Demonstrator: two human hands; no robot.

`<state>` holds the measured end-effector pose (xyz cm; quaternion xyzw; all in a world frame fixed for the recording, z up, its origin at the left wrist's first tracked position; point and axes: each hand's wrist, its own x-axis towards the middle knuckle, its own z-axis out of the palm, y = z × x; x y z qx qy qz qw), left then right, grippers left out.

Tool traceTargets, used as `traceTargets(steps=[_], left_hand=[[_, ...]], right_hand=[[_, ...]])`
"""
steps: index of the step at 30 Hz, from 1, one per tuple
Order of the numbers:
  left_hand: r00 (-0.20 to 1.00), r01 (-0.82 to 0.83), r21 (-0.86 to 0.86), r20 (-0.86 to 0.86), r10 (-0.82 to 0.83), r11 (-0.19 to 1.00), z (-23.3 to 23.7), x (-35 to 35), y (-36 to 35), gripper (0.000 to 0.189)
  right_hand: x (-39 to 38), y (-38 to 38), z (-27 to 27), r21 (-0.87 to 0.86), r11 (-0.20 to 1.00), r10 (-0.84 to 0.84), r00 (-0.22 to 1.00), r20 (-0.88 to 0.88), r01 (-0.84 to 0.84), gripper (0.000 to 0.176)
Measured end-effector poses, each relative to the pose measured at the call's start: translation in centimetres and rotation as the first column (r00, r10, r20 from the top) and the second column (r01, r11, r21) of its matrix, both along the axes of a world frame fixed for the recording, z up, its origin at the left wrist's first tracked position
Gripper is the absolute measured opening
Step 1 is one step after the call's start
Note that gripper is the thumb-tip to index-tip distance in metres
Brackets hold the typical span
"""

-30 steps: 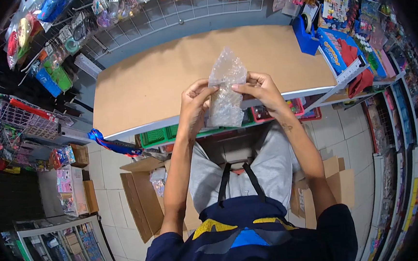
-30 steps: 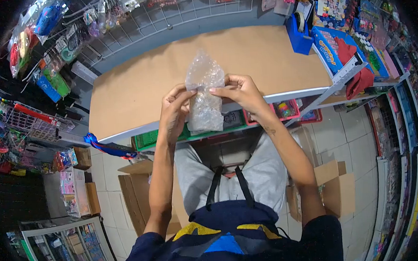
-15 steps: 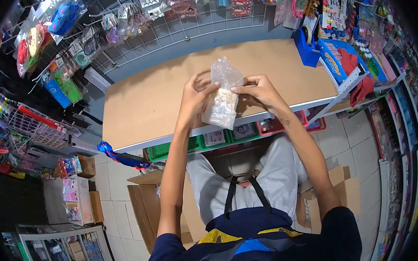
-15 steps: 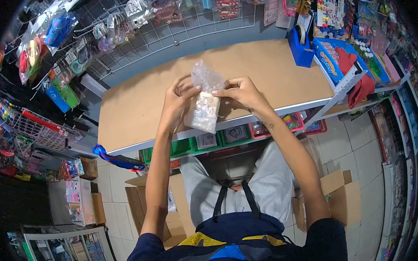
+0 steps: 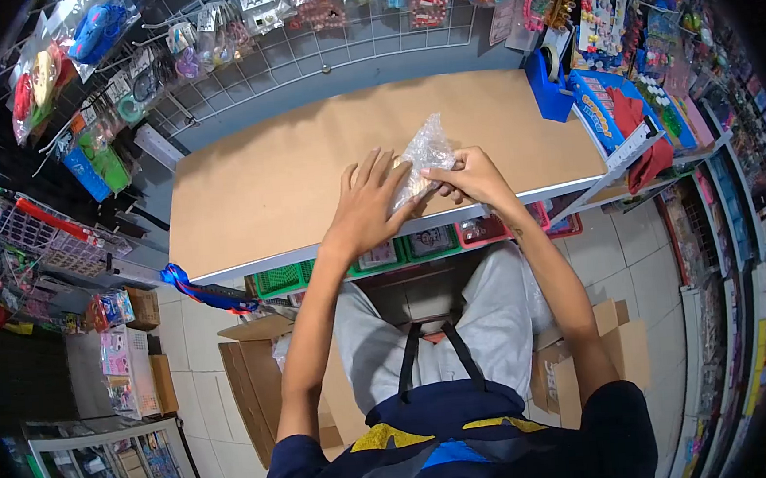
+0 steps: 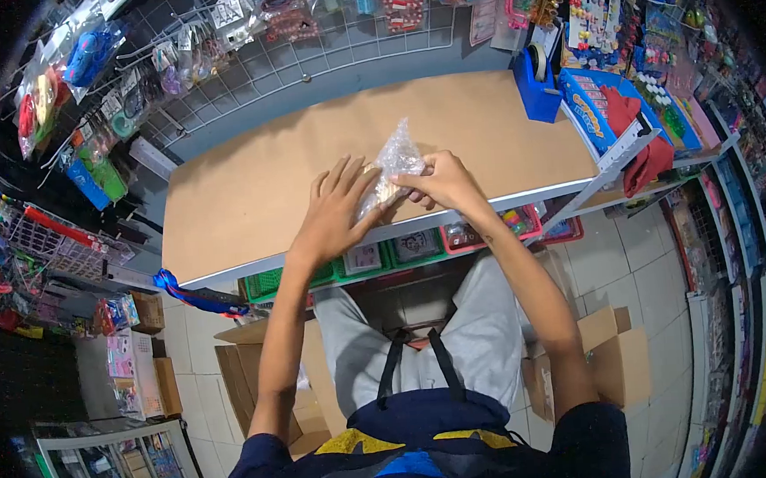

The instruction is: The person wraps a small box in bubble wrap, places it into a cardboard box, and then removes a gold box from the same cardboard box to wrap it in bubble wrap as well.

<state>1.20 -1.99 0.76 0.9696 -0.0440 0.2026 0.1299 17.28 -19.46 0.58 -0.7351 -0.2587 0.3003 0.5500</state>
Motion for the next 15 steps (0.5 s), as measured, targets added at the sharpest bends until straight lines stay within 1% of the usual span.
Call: traceTargets(steps=[3, 6, 7, 8, 9, 11, 12, 14, 15], left_hand=[[0.995, 0.093, 0.020, -0.044, -0.092, 0.995, 0.7, 0.4, 0.4, 0.056], [0.985, 0.172, -0.069, -0.023, -0.174, 0.983, 0.9, 0.5, 0.7, 0.055], [0.986, 0.157, -0.075, -0.045, -0.160, 0.985, 1.1, 0.5, 0.8, 0.056], [0.987, 0.140, -0.081, -0.066, -0.145, 0.987, 1.5, 0.4, 0.9, 0.058], [0.988, 0.123, -0.087, -0.088, -0.130, 0.989, 1.7, 0.3, 1.1, 0.059], [0.985, 0.145, -0.063, -0.081, -0.150, 0.987, 1.6, 0.2, 1.6, 0.062], [0.984, 0.150, -0.056, -0.084, -0.154, 0.987, 1.6, 0.2, 1.9, 0.063], [0.984, 0.163, -0.028, -0.061, -0.164, 0.986, 1.5, 0.3, 2.7, 0.065], [0.984, 0.174, 0.002, -0.040, -0.174, 0.985, 1.5, 0.3, 3.1, 0.063]], right_hand=[[0.4, -0.1, 0.5, -0.059, 0.998, 0.019, 0.999, 0.043, -0.017, 0.037], [0.4, -0.4, 1.1, -0.109, 0.994, 0.024, 1.000, 0.015, -0.023, 0.038], [0.6, -0.6, 1.4, -0.128, 0.992, 0.023, 1.000, 0.001, -0.022, 0.038], [0.7, -0.8, 1.6, -0.159, 0.987, 0.004, 0.999, 0.050, 0.004, 0.038], [1.1, -1.1, 1.4, -0.107, 0.994, -0.009, 0.995, 0.100, 0.019, 0.037], [1.7, -1.7, 0.9, -0.003, 0.999, -0.042, 0.980, 0.194, 0.043, 0.038], [1.8, -2.3, 1.6, -0.014, 0.999, -0.028, 0.967, 0.255, 0.032, 0.036], [2.7, -2.4, 1.4, 0.169, 0.986, -0.059, 0.933, 0.356, -0.002, 0.032], [3.0, -2.4, 1.3, 0.255, 0.967, -0.081, 0.912, 0.401, -0.026, 0.030]])
